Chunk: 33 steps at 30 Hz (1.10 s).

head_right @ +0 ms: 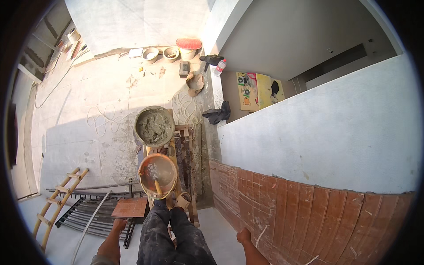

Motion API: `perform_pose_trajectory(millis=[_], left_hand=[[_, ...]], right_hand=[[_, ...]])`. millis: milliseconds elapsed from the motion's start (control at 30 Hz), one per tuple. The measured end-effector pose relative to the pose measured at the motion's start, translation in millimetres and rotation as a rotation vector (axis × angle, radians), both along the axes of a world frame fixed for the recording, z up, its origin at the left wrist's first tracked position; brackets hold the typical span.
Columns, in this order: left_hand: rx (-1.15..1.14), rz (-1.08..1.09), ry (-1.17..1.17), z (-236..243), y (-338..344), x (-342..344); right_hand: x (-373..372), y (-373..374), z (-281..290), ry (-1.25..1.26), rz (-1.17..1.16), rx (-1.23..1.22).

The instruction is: The person applies cement mortar to a wall using a trowel and places a white tile to check alignment. They then scoop mortar from a bucket, spread it onto a large terracotta tile, and prepare it for installation.

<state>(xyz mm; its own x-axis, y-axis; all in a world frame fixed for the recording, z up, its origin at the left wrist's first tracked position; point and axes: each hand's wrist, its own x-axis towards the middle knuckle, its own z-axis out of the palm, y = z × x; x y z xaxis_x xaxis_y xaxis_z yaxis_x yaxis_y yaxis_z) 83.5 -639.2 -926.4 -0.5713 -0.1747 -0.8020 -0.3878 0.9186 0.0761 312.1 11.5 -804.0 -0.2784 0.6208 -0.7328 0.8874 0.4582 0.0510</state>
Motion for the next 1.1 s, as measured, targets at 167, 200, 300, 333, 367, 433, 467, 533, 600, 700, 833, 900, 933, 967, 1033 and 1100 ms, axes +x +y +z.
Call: perform_pose_trajectory(millis=[167, 200, 300, 333, 367, 433, 467, 533, 600, 700, 833, 900, 933, 967, 1033, 1100], left_hand=[[0.52, 0.024, 0.258, 40.2, 153.9, -126.8], [0.613, -0.046, 0.285, 77.8, 200.6, -157.1], [0.904, -0.252, 0.396, 212.1, 315.1, -210.1], [0.997, -0.32, 0.437, 259.7, 345.5, -217.5], [1.088, -0.386, 0.475, 306.4, 370.7, -222.1], [1.193, -0.482, 0.544, 380.6, 406.5, -231.9], [1.262, -0.531, 0.59, 420.3, 422.3, -234.0], [1.398, -0.626, 0.647, 494.8, 454.0, -229.1], [1.517, -0.714, 0.686, 561.4, 478.9, -218.4], [1.653, -0.824, 0.716, 636.3, 512.2, -197.7], [1.756, -0.925, 0.721, 698.2, 542.8, -170.7], [1.787, -0.953, 0.707, 713.9, 553.9, -160.6], [1.792, -0.966, 0.692, 718.2, 556.5, -156.3], [1.799, -0.975, 0.681, 723.8, 559.2, -149.9], [1.806, -0.987, 0.66, 725.2, 563.3, -145.3], [1.807, -0.999, 0.644, 726.9, 565.7, -140.9]], right_hand=[[-54.4, 17.4, 72.7, -0.054, -0.399, -0.407], [-49.0, 12.2, 81.4, 0.0, -0.426, -0.443], [-49.9, 6.4, 129.5, 0.195, -0.453, -0.373], [-53.4, 4.6, 145.6, 0.259, -0.457, -0.333], [-59.7, 5.1, 163.1, 0.325, -0.463, -0.29], [-79.1, 10.6, 174.9, 0.42, -0.464, -0.246], [-83.3, 13.1, 192.4, 0.483, -0.466, -0.212], [-83.0, 18.2, 223.5, 0.59, -0.505, -0.125], [-75.9, 21.2, 253.7, 0.69, -0.545, -0.052], [-68.1, 28.0, 293.4, 0.816, -0.588, 0.028], [-58.6, 33.7, 336.9, 0.948, -0.609, 0.091], [-53.0, 33.0, 347.2, 0.987, -0.625, 0.117], [-49.5, 30.4, 347.5, 0.997, -0.637, 0.122], [-46.7, 28.5, 348.8, 1.007, -0.645, 0.13], [-41.4, 26.9, 349.2, 1.02, -0.662, 0.138], [-36.7, 26.9, 346.6, 1.036, -0.68, 0.144]])
